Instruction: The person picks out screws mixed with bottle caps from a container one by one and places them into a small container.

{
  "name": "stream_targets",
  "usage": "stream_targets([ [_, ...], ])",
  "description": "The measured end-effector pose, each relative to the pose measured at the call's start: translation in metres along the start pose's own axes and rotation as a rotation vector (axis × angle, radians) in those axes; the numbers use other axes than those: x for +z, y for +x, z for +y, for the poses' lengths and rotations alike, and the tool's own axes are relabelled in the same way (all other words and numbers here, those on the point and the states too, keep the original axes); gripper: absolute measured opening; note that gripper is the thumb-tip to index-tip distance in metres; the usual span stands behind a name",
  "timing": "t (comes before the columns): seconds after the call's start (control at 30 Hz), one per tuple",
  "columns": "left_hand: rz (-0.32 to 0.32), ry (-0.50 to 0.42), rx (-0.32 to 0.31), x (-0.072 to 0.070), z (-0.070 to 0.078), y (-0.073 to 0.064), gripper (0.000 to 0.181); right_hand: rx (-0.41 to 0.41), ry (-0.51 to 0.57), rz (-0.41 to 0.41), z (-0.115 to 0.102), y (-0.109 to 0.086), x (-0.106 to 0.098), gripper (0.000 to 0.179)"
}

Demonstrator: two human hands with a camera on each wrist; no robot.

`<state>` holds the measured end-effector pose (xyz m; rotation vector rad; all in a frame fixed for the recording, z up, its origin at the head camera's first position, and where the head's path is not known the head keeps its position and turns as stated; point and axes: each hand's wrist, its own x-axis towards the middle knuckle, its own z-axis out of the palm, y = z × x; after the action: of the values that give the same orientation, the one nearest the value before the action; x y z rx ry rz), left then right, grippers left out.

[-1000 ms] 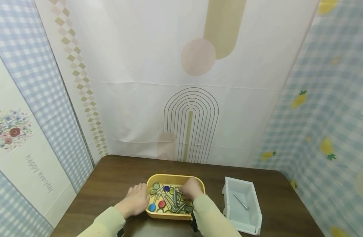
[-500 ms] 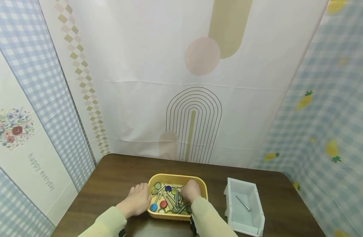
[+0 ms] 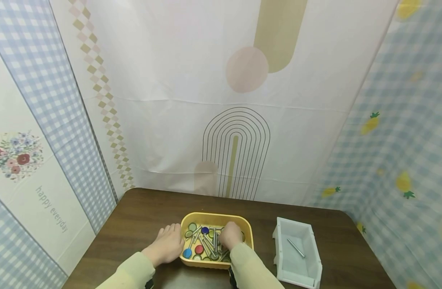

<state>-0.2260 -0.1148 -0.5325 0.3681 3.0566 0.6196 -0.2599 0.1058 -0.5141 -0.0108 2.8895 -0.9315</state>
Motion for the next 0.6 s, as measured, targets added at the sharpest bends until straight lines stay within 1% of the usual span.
stream_targets([
  [0.07,-0.005,-0.002,0.0,0.001,0.002,0.0,0.02,0.017,0.029,-0.011,0.003,-0.001,-0.001,0.018],
  [0.17,-0.019,-0.005,-0.006,0.002,0.005,0.001,0.022,0.037,0.069,-0.046,0.007,-0.001,-0.006,0.024],
  [0.23,-0.027,-0.009,-0.011,0.001,0.007,0.001,0.023,0.02,0.098,-0.065,0.007,-0.002,-0.011,0.033],
  [0.3,-0.024,-0.006,-0.01,-0.001,0.008,0.0,0.023,-0.017,0.135,-0.074,0.007,-0.003,-0.019,0.04],
  [0.37,-0.024,0.0,-0.009,-0.003,0.009,-0.001,0.023,-0.04,0.196,-0.081,0.006,-0.005,-0.028,0.042],
  [0.4,-0.024,-0.002,-0.01,-0.005,0.009,-0.002,0.022,-0.045,0.234,-0.084,0.006,-0.006,-0.032,0.042],
  [0.47,-0.024,0.0,-0.012,-0.007,0.009,-0.004,0.021,-0.043,0.288,-0.092,0.006,-0.008,-0.041,0.035],
  [0.57,-0.03,0.003,-0.022,-0.011,0.008,-0.006,0.021,-0.028,0.326,-0.102,0.008,-0.011,-0.052,0.022],
  [0.6,-0.028,0.004,-0.024,-0.013,0.009,-0.007,0.021,-0.034,0.32,-0.101,0.01,-0.012,-0.054,0.018],
])
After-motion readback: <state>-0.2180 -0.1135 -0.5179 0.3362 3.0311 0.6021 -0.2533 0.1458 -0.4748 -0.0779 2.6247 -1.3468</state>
